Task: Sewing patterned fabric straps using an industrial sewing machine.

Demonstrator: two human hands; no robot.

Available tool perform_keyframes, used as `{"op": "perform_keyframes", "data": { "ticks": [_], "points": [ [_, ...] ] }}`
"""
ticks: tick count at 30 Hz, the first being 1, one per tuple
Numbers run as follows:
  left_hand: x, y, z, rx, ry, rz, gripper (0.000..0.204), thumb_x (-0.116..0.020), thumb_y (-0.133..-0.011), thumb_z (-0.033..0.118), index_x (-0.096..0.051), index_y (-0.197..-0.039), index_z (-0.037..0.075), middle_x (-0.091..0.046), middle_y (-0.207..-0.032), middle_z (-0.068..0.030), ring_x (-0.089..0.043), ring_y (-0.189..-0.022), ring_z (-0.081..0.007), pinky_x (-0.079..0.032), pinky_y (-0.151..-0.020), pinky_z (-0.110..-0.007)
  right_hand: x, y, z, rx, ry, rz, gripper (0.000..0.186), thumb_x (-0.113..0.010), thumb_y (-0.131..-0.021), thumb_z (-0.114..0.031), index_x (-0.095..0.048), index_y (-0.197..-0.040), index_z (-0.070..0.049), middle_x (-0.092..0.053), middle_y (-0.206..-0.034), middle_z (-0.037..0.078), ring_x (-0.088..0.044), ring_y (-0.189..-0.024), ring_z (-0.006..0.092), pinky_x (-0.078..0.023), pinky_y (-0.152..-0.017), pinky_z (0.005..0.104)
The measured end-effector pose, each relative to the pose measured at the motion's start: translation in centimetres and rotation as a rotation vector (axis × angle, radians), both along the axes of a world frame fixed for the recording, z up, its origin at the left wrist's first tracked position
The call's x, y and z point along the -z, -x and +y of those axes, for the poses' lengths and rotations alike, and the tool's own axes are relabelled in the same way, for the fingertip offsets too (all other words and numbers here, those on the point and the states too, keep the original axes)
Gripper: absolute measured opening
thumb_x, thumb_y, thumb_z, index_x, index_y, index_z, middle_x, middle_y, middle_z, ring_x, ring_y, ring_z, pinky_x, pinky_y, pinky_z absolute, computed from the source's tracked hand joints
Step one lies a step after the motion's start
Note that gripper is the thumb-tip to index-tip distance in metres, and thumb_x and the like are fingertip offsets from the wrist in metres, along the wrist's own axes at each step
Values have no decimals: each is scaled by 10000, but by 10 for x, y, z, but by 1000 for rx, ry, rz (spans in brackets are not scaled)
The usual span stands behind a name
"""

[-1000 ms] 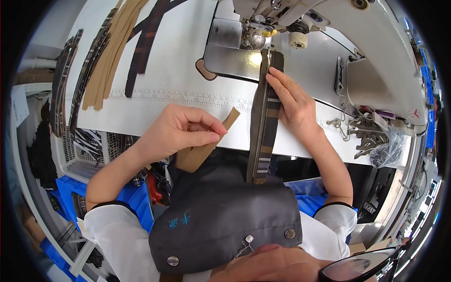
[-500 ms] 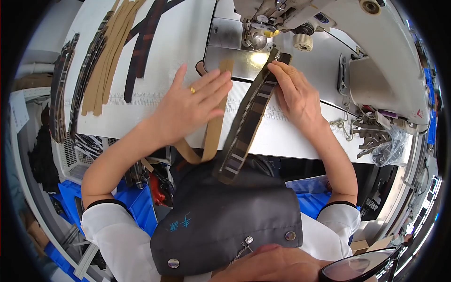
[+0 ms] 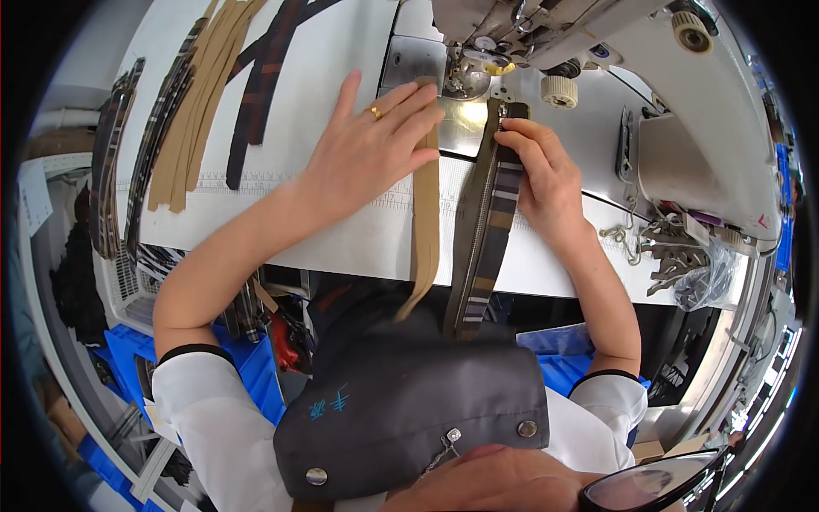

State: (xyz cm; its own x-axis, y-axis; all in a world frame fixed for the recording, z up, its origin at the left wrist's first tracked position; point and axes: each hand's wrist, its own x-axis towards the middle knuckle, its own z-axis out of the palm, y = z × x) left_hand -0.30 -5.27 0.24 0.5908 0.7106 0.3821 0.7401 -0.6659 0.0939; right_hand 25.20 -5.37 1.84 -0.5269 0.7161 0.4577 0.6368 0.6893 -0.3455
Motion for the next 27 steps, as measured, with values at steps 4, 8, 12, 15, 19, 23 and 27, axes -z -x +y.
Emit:
{"op": "perform_keyframes", "data": {
  "ticks": [4,8,12,15,19,23,27],
  "points": [
    [-5,-4,12,45,19,-13,548,-672,-857,353,-536,-1313,81,-538,-1386,-42,-488,-1292,-179,-265,-1091,-592,0,1,-1,8,-26,-37,516,-621,-604,115,-610,-1105,-10,-617,-1126,129,-628,-1019,313,-551,-804,378],
    [-6,-5,24,114,-30,23,526,-656,-869,377,-551,-1278,64,-567,-1341,-48,-480,-1288,-171,-278,-1098,-566,2,0,-3,26,-17,-25,527,-628,-605,105,-613,-1119,-12,-616,-1144,116,-628,-1021,305,-553,-806,373],
    [-5,-4,32,134,-30,32,520,-655,-870,393,-562,-1268,72,-567,-1339,-30,-467,-1287,-164,-269,-1093,-592,3,0,-3,51,-1,-22,521,-631,-609,100,-620,-1117,-17,-619,-1165,103,-638,-1001,295,-557,-795,365],
    [-4,-6,29,73,-30,5,500,-661,-863,403,-589,-1238,79,-577,-1321,-15,-461,-1275,-156,-255,-1085,-622,3,-1,-3,52,-23,-35,512,-636,-614,97,-626,-1112,-22,-621,-1175,102,-652,-970,292,-563,-777,360],
    [-3,-8,28,60,-67,-31,487,-669,-850,414,-618,-1202,80,-588,-1302,5,-465,-1259,-150,-243,-1082,-634,3,-1,-4,71,-31,-47,512,-643,-622,92,-634,-1119,-29,-627,-1175,101,-663,-948,284,-569,-760,353],
    [-1,-8,32,79,-59,-39,489,-668,-849,418,-624,-1200,80,-596,-1293,15,-462,-1265,-146,-240,-1098,-617,4,0,-3,87,-38,-38,515,-652,-622,89,-641,-1121,-35,-632,-1166,97,-667,-950,276,-572,-753,348],
    [0,-6,35,89,-60,-39,490,-666,-853,414,-624,-1211,82,-600,-1286,14,-458,-1272,-142,-240,-1112,-597,4,0,-3,95,-36,-34,514,-656,-621,90,-645,-1118,-39,-632,-1167,94,-667,-951,272,-572,-753,346]
  ]
}}
